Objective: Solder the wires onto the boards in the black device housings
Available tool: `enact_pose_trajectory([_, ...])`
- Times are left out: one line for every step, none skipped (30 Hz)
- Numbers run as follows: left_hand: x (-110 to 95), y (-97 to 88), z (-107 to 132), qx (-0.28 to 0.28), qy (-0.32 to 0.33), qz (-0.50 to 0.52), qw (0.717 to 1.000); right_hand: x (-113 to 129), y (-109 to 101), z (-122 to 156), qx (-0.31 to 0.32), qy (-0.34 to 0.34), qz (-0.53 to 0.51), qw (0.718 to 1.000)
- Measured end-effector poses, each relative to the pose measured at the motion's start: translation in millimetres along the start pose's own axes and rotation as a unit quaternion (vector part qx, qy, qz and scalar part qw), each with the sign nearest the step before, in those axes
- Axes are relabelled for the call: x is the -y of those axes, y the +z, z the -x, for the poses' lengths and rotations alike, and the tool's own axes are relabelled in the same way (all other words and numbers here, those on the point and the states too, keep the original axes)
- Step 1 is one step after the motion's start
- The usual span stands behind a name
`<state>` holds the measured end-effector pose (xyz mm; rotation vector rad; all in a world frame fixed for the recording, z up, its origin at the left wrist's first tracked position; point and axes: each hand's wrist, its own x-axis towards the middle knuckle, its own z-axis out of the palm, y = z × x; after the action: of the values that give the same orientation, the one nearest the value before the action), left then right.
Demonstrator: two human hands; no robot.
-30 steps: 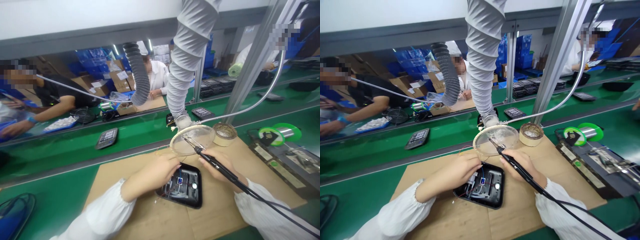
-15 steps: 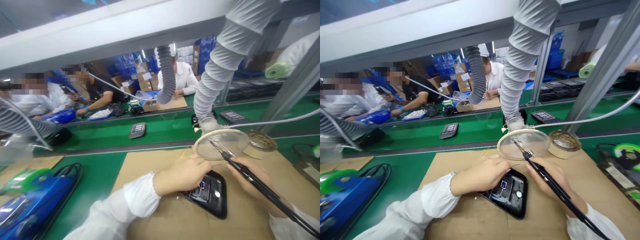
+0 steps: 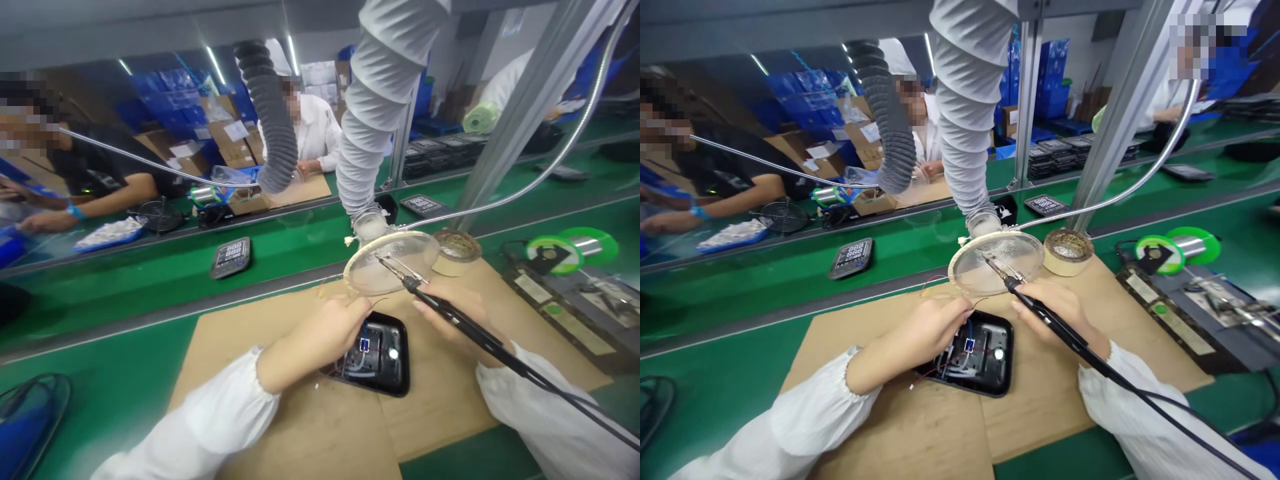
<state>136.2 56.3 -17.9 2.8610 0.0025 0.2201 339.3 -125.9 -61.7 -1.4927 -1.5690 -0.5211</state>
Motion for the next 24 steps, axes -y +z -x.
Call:
enact_pose_trajectory([0.3, 0.3, -0.3, -0.008, 0.003, 0.009, 1.0, 0.4, -3.7, -1.8, 0.005, -0.004, -0.004, 1.0])
enact_pose_trajectory([0.7, 0.7, -0.7, -0.018, 0.004, 0.016, 1.0, 0.8, -7.3, -3.7, 0.009, -0.009, -0.008, 1.0])
enact_pose_trajectory([1.1, 1.4, -1.0, -0.027, 0.003, 0.021, 0.999, 0.9, -10.6, -5.5, 0.01, -0.013, -0.011, 1.0])
enact_pose_trajectory([1.6, 2.2, -1.2, -0.032, 0.0, 0.023, 0.999, 0.8, -13.4, -7.0, 0.008, -0.014, -0.013, 1.0])
enact_pose_trajectory([2.1, 3.3, -1.3, -0.031, -0.003, 0.021, 0.999, 0.5, -15.7, -8.2, 0.006, -0.012, -0.012, 1.0])
enact_pose_trajectory([2.7, 4.5, -1.2, -0.023, -0.005, 0.013, 1.0, -0.1, -17.2, -9.2, 0.004, -0.009, -0.01, 1.0])
enact_pose_trajectory([3.1, 5.7, -1.0, -0.011, -0.007, -0.002, 1.0, -1.0, -18.1, -9.7, 0.001, -0.006, -0.008, 1.0])
enact_pose_trajectory([3.3, 6.8, -0.6, 0.0, -0.008, -0.024, 1.0, -2.0, -18.4, -9.9, -0.003, -0.005, -0.006, 1.0])
enact_pose_trajectory([3.4, 7.7, -0.1, 0.008, -0.009, -0.05, 0.999, -3.2, -18.2, -9.9, -0.003, -0.005, -0.005, 1.0])
enact_pose_trajectory([3.2, 8.3, 0.5, 0.012, -0.011, -0.078, 0.997, -4.3, -17.6, -9.6, -0.001, -0.006, -0.006, 1.0])
enact_pose_trajectory([2.8, 8.5, 1.1, 0.012, -0.015, -0.105, 0.994, -5.3, -16.9, -9.2, 0.002, -0.01, -0.007, 1.0])
enact_pose_trajectory([2.1, 8.2, 1.8, 0.01, -0.021, -0.127, 0.992, -6.0, -16.2, -8.9, 0.006, -0.014, -0.01, 1.0])
enact_pose_trajectory([1.2, 7.6, 2.4, 0.008, -0.027, -0.144, 0.989, -6.3, -15.7, -8.6, 0.011, -0.017, -0.011, 1.0])
enact_pose_trajectory([0.0, 6.5, 2.8, 0.007, -0.034, -0.155, 0.987, -6.2, -15.3, -8.5, 0.017, -0.021, -0.012, 1.0])
enact_pose_trajectory([-1.3, 5.1, 3.2, 0.01, -0.043, -0.163, 0.986, -5.7, -15.2, -8.7, 0.021, -0.024, -0.014, 0.999])
enact_pose_trajectory([-2.7, 3.3, 3.4, 0.015, -0.054, -0.17, 0.984, -4.9, -15.3, -9.1, 0.025, -0.025, -0.015, 0.999])
enact_pose_trajectory([-4.2, 1.2, 3.6, 0.025, -0.064, -0.176, 0.982, -4.0, -15.7, -9.8, 0.028, -0.023, -0.016, 0.999])
enact_pose_trajectory([-5.6, -1.3, 3.8, 0.039, -0.071, -0.181, 0.98, -3.2, -16.3, -10.6, 0.031, -0.021, -0.017, 0.999])
enact_pose_trajectory([-6.9, -4.1, 4.2, 0.055, -0.076, -0.184, 0.978, -2.4, -17.3, -11.5, 0.032, -0.02, -0.018, 0.999])
enact_pose_trajectory([-8.0, -7.1, 4.6, 0.069, -0.079, -0.185, 0.977, -1.9, -18.5, -12.4, 0.031, -0.023, -0.02, 0.999])
enact_pose_trajectory([-8.8, -10.2, 5.2, 0.081, -0.079, -0.184, 0.976, -1.5, -20.3, -13.2, 0.029, -0.027, -0.022, 0.999])
enact_pose_trajectory([-9.2, -13.1, 5.8, 0.092, -0.077, -0.181, 0.976, -1.2, -22.5, -14.0, 0.028, -0.03, -0.024, 0.999])
enact_pose_trajectory([-9.4, -15.7, 6.4, 0.102, -0.073, -0.176, 0.976, -0.9, -25.4, -14.6, 0.028, -0.028, -0.027, 0.999])
enact_pose_trajectory([-9.2, -17.7, 6.8, 0.112, -0.069, -0.17, 0.977, -0.5, -29.0, -15.2, 0.023, -0.015, -0.03, 0.999])
